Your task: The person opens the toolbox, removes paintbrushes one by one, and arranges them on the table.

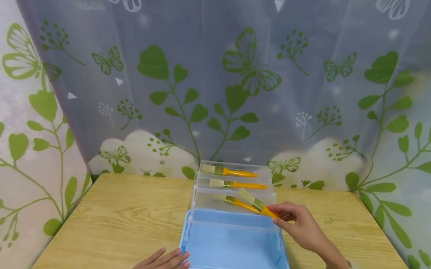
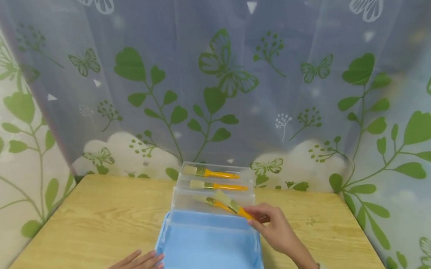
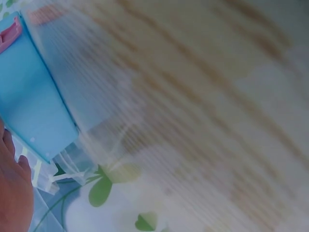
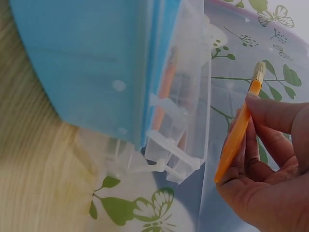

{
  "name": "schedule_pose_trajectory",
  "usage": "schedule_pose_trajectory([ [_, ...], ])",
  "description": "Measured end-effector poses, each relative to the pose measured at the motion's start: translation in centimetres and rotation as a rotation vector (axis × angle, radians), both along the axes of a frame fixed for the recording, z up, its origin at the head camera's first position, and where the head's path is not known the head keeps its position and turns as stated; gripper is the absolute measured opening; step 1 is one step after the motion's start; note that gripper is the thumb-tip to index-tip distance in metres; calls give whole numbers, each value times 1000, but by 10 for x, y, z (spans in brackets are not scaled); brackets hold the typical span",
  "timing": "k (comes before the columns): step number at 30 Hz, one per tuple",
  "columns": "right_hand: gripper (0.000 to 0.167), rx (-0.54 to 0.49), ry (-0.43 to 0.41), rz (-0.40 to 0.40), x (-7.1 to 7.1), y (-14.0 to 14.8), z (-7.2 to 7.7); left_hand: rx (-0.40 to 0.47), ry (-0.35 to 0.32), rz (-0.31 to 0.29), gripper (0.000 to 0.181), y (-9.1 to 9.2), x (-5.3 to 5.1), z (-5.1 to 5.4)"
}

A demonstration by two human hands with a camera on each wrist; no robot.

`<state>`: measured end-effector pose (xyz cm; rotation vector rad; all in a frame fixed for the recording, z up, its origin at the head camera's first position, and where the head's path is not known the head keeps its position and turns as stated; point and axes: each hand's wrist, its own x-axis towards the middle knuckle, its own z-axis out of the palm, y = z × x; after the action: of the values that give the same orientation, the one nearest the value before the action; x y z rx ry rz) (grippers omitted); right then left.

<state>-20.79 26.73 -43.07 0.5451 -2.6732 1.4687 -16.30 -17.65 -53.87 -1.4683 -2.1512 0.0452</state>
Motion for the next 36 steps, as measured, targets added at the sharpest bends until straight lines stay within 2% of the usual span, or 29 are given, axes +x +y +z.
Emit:
schedule_pose_trajectory([
  [4,30,-6,7,-35,3,5,-4,17,-29,-22,75,0,-1,0],
  [9,31,-17,70,-91,8,14,-14,28,-68,-46,76,1,-3,-2],
  [14,30,-37,101,-117,9,20,-21,30,-63,-34,75,2,-2,0],
  [17,30,-44,100,-133,11,24,-24,27,-37,-32,75,1,-2,0],
  [24,30,-46,125,-222,17,35,-29,46,-67,-50,75,3,-2,0],
  [32,30,-122,159,-236,15,34,-45,67,-47,-48,71,2,0,-3],
  [36,30,-123,153,-296,15,35,-48,72,-73,-58,71,3,-1,-3],
])
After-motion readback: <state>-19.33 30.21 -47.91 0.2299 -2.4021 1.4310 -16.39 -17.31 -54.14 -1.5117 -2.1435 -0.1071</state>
